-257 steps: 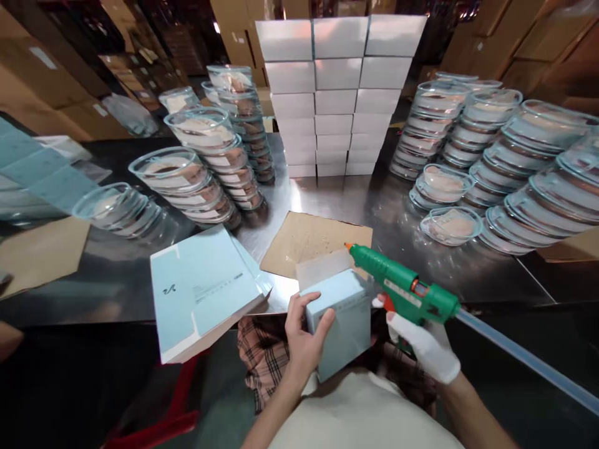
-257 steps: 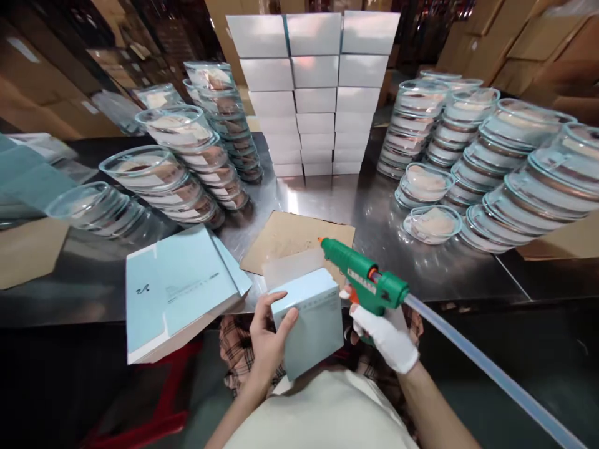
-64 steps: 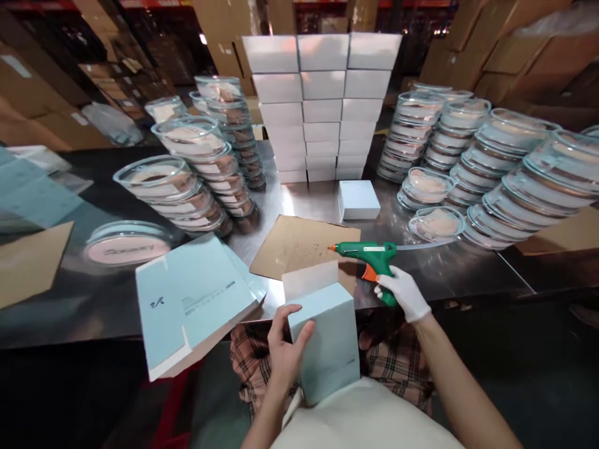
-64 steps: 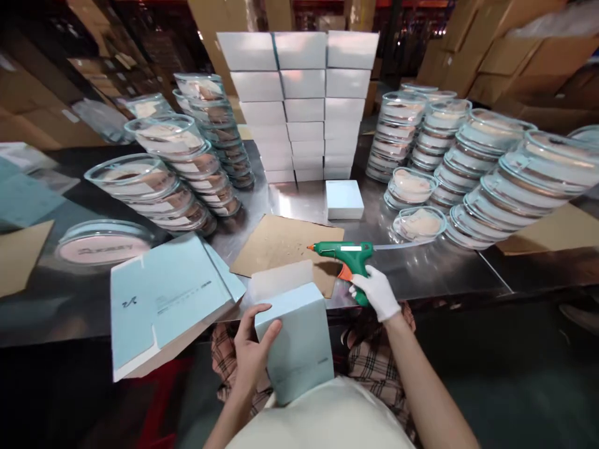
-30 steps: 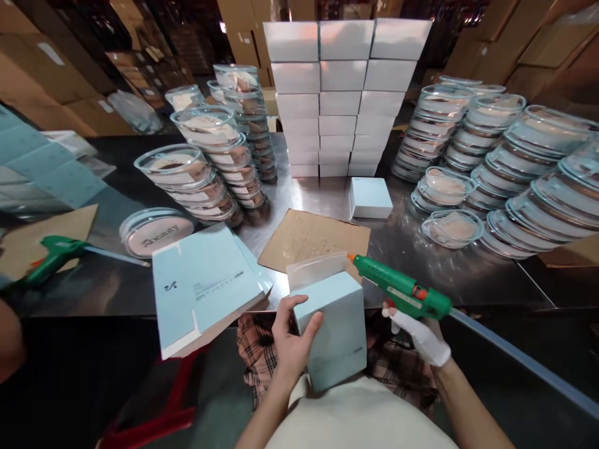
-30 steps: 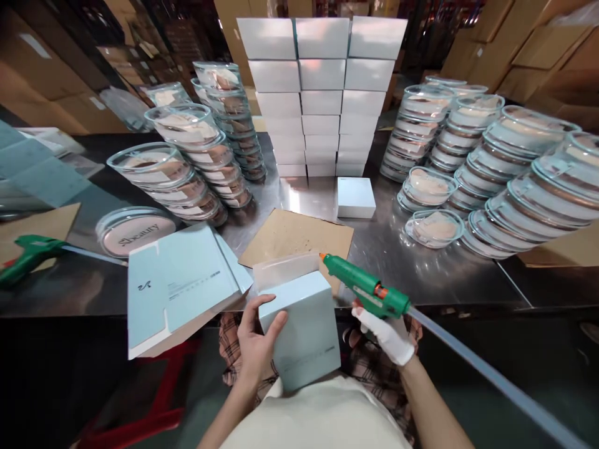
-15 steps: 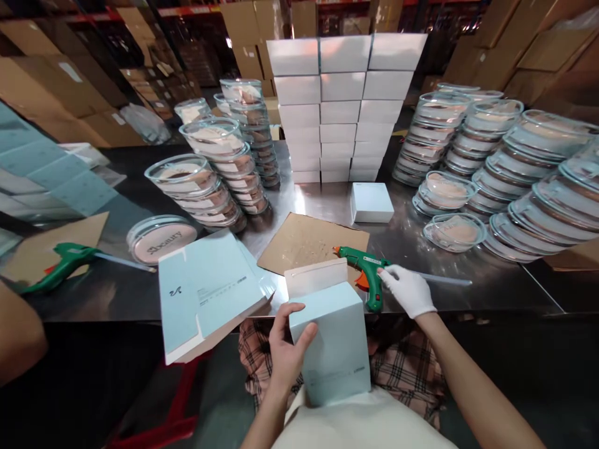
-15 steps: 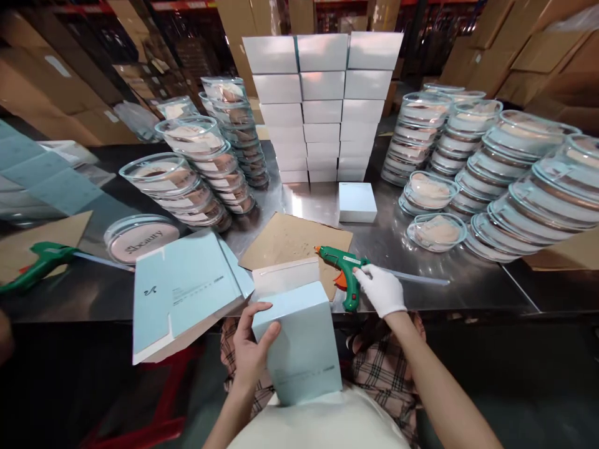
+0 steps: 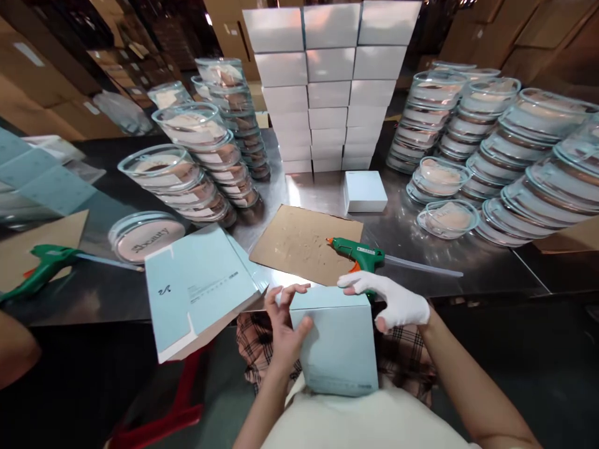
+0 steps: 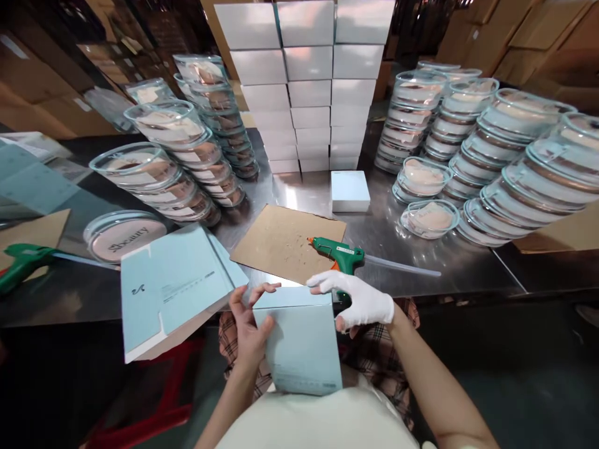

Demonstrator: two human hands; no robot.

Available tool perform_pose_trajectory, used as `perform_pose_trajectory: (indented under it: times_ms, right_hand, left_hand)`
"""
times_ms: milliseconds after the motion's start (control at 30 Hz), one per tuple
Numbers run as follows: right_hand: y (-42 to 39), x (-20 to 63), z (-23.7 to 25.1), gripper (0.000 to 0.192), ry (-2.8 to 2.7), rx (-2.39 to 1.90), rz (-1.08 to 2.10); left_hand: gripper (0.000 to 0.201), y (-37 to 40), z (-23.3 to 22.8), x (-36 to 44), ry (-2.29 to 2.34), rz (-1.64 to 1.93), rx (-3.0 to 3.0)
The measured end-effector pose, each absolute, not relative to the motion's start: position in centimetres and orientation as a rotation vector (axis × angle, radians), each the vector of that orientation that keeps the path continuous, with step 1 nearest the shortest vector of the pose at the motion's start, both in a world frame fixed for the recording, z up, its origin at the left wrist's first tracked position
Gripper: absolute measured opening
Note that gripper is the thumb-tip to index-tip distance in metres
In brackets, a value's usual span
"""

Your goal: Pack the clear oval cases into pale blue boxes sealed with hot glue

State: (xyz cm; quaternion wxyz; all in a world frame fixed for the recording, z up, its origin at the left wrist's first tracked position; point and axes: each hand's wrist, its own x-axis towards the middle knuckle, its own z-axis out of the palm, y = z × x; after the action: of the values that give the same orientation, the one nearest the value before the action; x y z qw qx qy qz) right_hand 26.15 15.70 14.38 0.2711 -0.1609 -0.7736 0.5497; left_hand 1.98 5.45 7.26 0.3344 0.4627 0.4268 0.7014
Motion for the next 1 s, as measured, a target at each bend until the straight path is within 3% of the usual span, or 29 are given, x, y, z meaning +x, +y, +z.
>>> perform_pose_trajectory:
  times_ms: [100, 467, 633, 800, 900, 1000]
  right_hand:
    - [16.2, 26.1, 14.7, 0.05, -2.287, -0.344, 1.273]
    - [17.1, 25.6, 14.2, 0.035, -2.329, -0.204, 1.245]
    - [14.5, 28.4, 12.0, 0.074, -1.892, -0.801, 1.481]
    - [9.1, 28.7, 9.2, 0.067, -1.711, -1.123, 2.001]
    - [8.1, 26.8, 10.6, 0.056, -1.543, -1.267, 1.581]
    - [9.4, 25.9, 14.6, 0.039, -1.829, -1.227, 1.053]
  left_hand:
    - [0.026, 5.6, 7.6, 1.4, 1.142, 1.769, 1.393]
    - [0.016, 5.7, 9.2, 1.0, 1.013, 1.764, 1.572]
    - [0.015, 6.1, 9.0, -1.2, 1.242, 1.996, 1.351]
    - [0.02, 7.2, 7.6, -1.3, 1.534, 2.452, 0.678]
    - [0.027, 7.3, 6.9, 0.1, 1.567, 2.255, 0.704]
    - [0.042, 6.4, 8.5, 0.6, 1.811, 2.108, 1.228]
